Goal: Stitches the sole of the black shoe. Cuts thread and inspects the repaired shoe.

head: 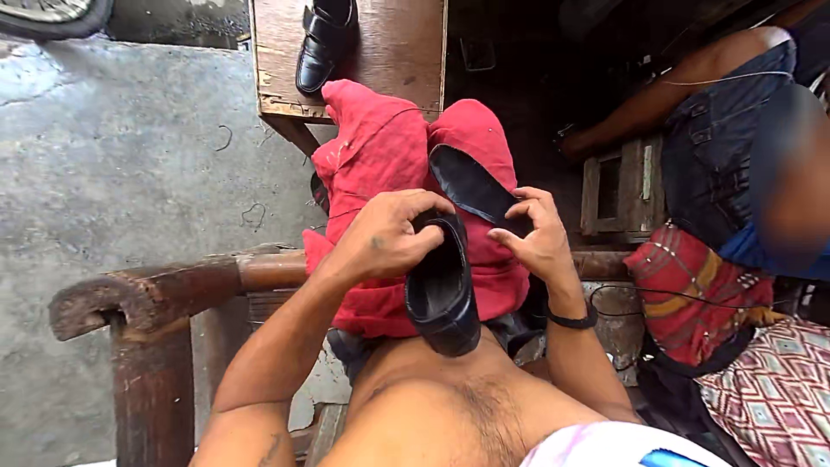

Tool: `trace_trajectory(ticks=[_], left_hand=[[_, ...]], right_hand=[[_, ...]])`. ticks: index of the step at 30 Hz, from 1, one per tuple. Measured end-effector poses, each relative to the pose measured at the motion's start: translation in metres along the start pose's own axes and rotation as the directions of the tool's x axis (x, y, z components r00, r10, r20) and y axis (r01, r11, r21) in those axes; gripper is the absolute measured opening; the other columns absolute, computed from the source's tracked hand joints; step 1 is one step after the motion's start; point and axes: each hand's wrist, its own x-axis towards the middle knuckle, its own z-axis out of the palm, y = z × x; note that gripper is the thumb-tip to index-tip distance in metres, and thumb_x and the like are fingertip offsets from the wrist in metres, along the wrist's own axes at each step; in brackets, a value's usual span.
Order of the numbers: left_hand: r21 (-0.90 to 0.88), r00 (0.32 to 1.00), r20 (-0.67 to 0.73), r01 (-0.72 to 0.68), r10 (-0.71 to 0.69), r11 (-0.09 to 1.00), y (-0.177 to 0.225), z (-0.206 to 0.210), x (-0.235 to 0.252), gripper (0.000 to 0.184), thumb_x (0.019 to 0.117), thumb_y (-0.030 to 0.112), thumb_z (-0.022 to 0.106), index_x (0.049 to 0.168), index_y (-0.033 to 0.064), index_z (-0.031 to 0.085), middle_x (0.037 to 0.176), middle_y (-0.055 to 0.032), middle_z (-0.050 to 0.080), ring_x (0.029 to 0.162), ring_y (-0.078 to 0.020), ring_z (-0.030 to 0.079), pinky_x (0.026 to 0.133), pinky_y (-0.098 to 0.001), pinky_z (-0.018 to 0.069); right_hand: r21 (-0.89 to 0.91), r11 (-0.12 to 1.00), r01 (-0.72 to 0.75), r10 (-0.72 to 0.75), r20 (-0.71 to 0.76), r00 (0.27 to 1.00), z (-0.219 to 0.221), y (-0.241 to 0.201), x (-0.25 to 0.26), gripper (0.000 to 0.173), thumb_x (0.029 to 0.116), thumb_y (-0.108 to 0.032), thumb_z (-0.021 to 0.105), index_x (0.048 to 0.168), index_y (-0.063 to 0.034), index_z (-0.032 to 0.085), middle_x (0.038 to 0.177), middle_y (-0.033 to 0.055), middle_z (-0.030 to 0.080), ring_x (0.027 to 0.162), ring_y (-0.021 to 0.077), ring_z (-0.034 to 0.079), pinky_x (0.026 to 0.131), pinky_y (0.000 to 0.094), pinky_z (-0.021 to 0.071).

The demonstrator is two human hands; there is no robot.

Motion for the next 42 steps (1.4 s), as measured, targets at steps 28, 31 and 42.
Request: trace_trajectory(ticks=[28, 31, 42], left_hand=[[0.506, 0.99, -0.07, -0.072, 0.124, 0.86, -0.023, -0.023, 0.088, 0.094, 0.0753, 0.059, 0.083, 0.153, 0.0191, 0.047, 0.151, -0.014, 0.049, 0.135, -0.0358, 0.05, 0.107, -0.0613, 0.0428], [0.552, 0.985, -0.083, -0.081, 0.151, 0.83, -0.029, -0.009, 0.087, 0.092, 0.0776, 0.054, 0.083, 0.153, 0.0165, 0.045, 0.152, -0.0126, 0.05, 0.14, -0.0329, 0.048, 0.109, -0.0569, 0.0433], [0.519, 0.982, -0.12, -0.061, 0.143, 0.853, -0.041, -0.014, 0.079, 0.091, 0.0812, 0.051, 0.081, 0.158, 0.0231, 0.04, 0.159, -0.0082, 0.045, 0.147, -0.0282, 0.041, 0.12, -0.0578, 0.0306]], right_hand=[[-0.741, 0.444, 0.504, -0.323, 0.392, 0.861, -0.162, -0.126, 0.046, 0.015, 0.0988, -0.007, 0.06, 0.102, -0.0009, 0.073, 0.124, 0.0178, 0.065, 0.105, 0.0399, 0.064, 0.084, 0.0581, 0.0486], [-0.733, 0.349, 0.584, -0.314, 0.496, 0.81, -0.137, -0.145, 0.058, 0.006, 0.0916, 0.0, 0.065, 0.087, 0.0009, 0.069, 0.105, 0.019, 0.066, 0.094, 0.0384, 0.064, 0.079, 0.0553, 0.0502], [-0.593, 0.611, 0.524, -0.348, 0.393, 0.851, -0.046, -0.096, 0.099, 0.024, 0.0997, -0.016, 0.054, 0.099, -0.0054, 0.075, 0.12, 0.0136, 0.071, 0.105, 0.0368, 0.069, 0.087, 0.0565, 0.0556]])
